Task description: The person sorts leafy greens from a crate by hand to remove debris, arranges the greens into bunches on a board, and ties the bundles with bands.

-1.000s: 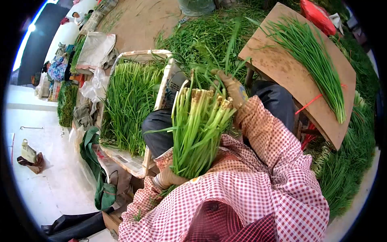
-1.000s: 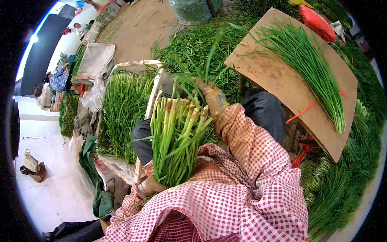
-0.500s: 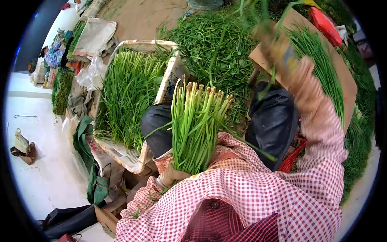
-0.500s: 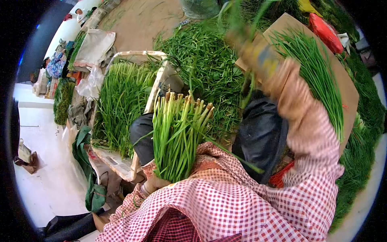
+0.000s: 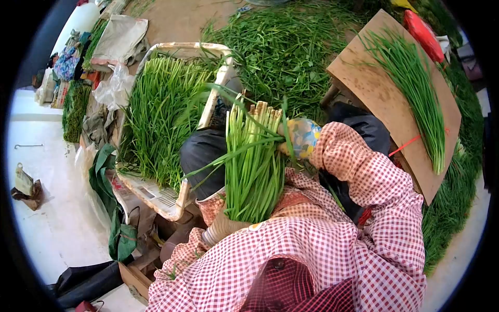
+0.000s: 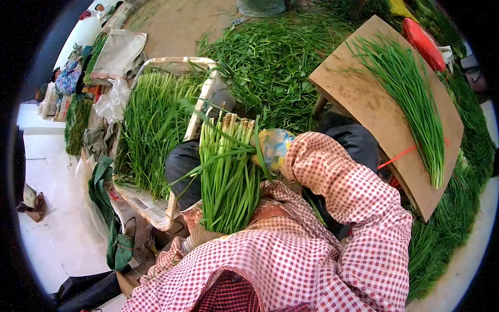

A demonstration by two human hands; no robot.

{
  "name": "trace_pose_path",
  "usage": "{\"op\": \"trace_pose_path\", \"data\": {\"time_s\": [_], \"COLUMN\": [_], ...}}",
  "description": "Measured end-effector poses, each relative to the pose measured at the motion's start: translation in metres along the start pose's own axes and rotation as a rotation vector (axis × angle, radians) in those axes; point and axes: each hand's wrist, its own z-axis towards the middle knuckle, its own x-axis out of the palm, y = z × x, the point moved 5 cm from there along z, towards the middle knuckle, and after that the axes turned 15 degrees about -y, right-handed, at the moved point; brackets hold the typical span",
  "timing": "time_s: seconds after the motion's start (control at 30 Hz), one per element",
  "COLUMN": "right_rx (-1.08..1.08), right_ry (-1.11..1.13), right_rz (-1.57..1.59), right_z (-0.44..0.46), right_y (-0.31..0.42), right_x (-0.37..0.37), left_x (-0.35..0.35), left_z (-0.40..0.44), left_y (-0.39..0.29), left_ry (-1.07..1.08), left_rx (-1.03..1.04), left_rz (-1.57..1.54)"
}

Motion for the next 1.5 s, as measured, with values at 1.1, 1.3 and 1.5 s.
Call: {"op": "trace_pose_path", "data": {"time_s": [1.1,1.3,1.5], "right_rx": [0.408,0.066,0.171], "right_ry": [-0.847,-0.102,0.161], "right_rz": [-0.085,-1.188,-1.763], "right_z": [0.017,-0.021,-0.056], "right_y": [0.140,0.212,0.182], "right_x": [0.053,0.094,0.168], "left_x": [0.011,0.019,0.029], "left_z": [0.021,0.021,-0.007], "left_y": [0.011,0.031,-0.043], "left_ry": [-0.085,-0.095,-0.105], "left_rx": [0.150,-0.047,-0.035], "left_rz": [0.253,-0.524,-0.174]}}
